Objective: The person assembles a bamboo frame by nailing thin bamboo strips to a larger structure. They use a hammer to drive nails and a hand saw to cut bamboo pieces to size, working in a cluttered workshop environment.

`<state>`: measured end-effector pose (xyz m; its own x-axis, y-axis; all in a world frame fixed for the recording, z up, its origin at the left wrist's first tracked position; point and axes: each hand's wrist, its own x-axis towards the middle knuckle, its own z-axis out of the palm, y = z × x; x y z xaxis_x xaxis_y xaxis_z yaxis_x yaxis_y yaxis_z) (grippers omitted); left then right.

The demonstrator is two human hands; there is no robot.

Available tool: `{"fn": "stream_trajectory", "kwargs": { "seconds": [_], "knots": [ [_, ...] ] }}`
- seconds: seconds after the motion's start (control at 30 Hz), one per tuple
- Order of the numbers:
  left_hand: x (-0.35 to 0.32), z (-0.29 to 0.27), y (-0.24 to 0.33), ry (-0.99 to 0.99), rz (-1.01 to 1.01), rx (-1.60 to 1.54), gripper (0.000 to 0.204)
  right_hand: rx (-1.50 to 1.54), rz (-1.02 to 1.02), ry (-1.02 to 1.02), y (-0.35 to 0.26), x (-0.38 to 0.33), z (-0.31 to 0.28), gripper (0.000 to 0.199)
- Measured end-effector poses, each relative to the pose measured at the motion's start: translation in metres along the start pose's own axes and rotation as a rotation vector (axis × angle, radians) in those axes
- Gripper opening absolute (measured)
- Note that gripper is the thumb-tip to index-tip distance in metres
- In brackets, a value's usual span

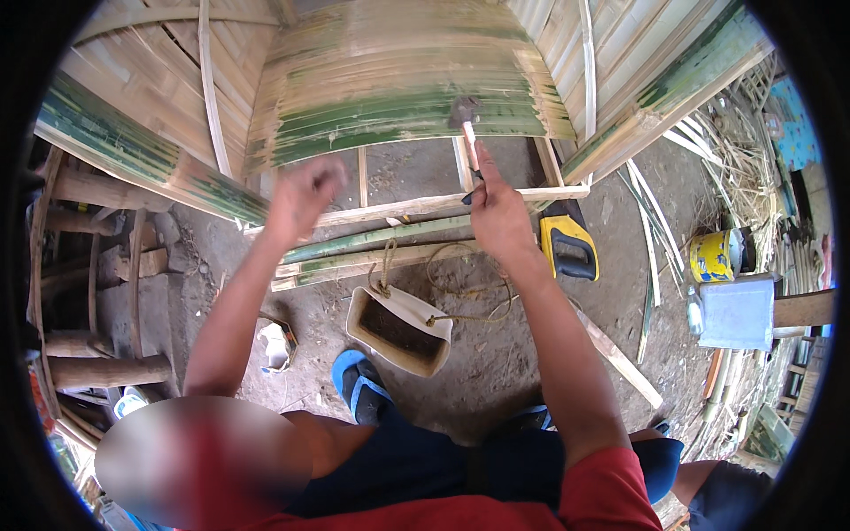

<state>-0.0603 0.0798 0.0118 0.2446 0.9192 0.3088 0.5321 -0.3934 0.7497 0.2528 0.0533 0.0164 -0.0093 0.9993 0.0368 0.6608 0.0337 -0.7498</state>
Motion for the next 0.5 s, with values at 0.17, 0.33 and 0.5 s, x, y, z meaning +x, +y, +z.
{"fn": "stream_trajectory", "kwargs": {
  "seconds": [0.17,0.33,0.5],
  "knots": [
    [0.071,0.012,-0.058,0.136,-0.149,0.039,0.013,0.041,-0.082,-0.142,-0.023,-0.013,0.011,0.065],
    [0.066,0.024,-0.070,0.107,-0.056,0.170,0.012,0.103,-0.235,-0.196,-0.053,-0.016,0.008,0.068],
    [0.065,0.022,-0.059,0.128,-0.028,0.239,0.013,0.159,-0.444,-0.097,-0.086,-0.009,0.013,0.074]
  ]
}}
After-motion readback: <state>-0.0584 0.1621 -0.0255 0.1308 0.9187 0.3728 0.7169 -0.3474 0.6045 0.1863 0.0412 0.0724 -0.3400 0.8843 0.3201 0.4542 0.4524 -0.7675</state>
